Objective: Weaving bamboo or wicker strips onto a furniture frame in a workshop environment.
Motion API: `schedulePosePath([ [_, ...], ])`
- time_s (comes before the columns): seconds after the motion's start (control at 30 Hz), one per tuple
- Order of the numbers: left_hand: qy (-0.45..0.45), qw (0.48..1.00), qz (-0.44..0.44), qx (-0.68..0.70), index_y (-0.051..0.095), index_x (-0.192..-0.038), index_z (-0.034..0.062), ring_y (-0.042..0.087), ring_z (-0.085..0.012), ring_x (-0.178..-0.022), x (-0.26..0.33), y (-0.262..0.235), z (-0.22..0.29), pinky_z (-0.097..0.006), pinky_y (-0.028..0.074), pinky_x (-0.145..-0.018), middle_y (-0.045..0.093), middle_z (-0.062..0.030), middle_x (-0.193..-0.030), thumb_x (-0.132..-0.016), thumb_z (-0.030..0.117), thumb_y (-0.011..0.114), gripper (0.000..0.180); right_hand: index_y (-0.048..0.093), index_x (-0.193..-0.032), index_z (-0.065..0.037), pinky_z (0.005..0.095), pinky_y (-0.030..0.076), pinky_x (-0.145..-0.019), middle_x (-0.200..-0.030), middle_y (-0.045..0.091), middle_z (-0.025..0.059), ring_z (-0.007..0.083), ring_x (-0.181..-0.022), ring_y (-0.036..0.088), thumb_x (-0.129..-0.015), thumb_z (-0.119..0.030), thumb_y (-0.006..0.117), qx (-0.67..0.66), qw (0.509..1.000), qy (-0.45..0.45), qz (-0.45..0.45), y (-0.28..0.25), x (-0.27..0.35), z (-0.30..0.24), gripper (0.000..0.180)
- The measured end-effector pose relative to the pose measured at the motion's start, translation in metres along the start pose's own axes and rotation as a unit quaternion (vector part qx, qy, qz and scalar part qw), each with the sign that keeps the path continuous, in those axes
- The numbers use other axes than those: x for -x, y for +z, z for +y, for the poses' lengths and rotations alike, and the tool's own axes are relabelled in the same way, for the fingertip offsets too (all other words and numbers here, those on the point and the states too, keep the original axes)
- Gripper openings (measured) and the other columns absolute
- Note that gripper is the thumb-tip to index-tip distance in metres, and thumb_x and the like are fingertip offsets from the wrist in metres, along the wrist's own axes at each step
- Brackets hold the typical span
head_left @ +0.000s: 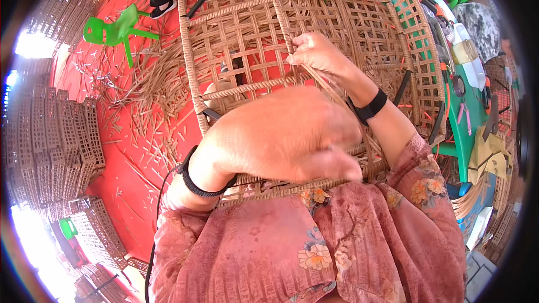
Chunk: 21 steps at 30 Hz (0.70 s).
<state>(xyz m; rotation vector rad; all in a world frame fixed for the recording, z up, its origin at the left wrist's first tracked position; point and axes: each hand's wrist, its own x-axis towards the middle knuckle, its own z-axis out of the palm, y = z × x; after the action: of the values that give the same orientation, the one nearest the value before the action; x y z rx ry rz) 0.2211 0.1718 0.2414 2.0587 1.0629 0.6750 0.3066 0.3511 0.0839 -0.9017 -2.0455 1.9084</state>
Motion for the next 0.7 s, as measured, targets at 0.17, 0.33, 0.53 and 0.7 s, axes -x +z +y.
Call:
schedulePosePath([
  [0.17, 0.260, 0.855, -0.173, 0.415, 0.065, -0.076, -0.0032, 0.053, -0.0169, -0.042, 0.004, -0.019, -0.004, -0.026, 0.040, -0.037, 0.061, -0.0114, -0.065, -0.082, 0.021, 0.068, 0.025, 0.048, -0.114, 0.014, 0.0258, 0.049, -0.063, -0.087, 0.064, 0.0113, 0.0152, -0.072, 0.062, -0.074, -0.002, 0.063, 0.017, 0.997, -0.074, 0.000, -0.005, -0.003, 0.017, 0.045],
  [0.33, -0.273, 0.887, 0.177, 0.327, 0.064, -0.087, -0.0002, 0.059, -0.0091, -0.057, 0.006, -0.018, -0.106, -0.022, 0.042, -0.045, 0.064, -0.0051, -0.070, -0.089, 0.022, 0.057, 0.024, 0.049, -0.117, 0.007, 0.0242, 0.049, -0.074, -0.098, 0.063, 0.0109, 0.0142, -0.089, 0.061, -0.081, 0.002, 0.056, -0.071, 0.994, -0.030, -0.084, -0.010, -0.014, 0.031, 0.037],
  [0.53, -0.311, 0.880, 0.286, 0.218, 0.061, -0.089, 0.0000, 0.058, -0.0118, -0.056, -0.013, 0.035, -0.174, -0.022, 0.044, -0.048, 0.061, -0.0052, -0.069, -0.086, 0.014, 0.059, 0.015, 0.049, -0.120, 0.001, 0.0223, 0.052, -0.064, -0.100, 0.061, 0.0063, 0.0118, -0.078, 0.062, -0.081, 0.001, 0.057, -0.086, 0.994, 0.052, -0.034, -0.004, 0.001, 0.017, 0.040],
  [0.7, -0.356, 0.766, 0.324, 0.426, 0.061, -0.091, 0.0072, 0.050, -0.0063, -0.054, -0.014, 0.042, -0.190, -0.019, 0.041, -0.051, 0.054, 0.0038, -0.065, -0.085, 0.013, 0.062, 0.009, 0.062, -0.102, 0.000, 0.0223, 0.050, -0.058, -0.079, 0.064, 0.0036, 0.0102, -0.065, 0.061, -0.077, -0.010, 0.068, 0.043, 0.994, 0.065, 0.072, 0.005, 0.011, 0.000, 0.027],
])
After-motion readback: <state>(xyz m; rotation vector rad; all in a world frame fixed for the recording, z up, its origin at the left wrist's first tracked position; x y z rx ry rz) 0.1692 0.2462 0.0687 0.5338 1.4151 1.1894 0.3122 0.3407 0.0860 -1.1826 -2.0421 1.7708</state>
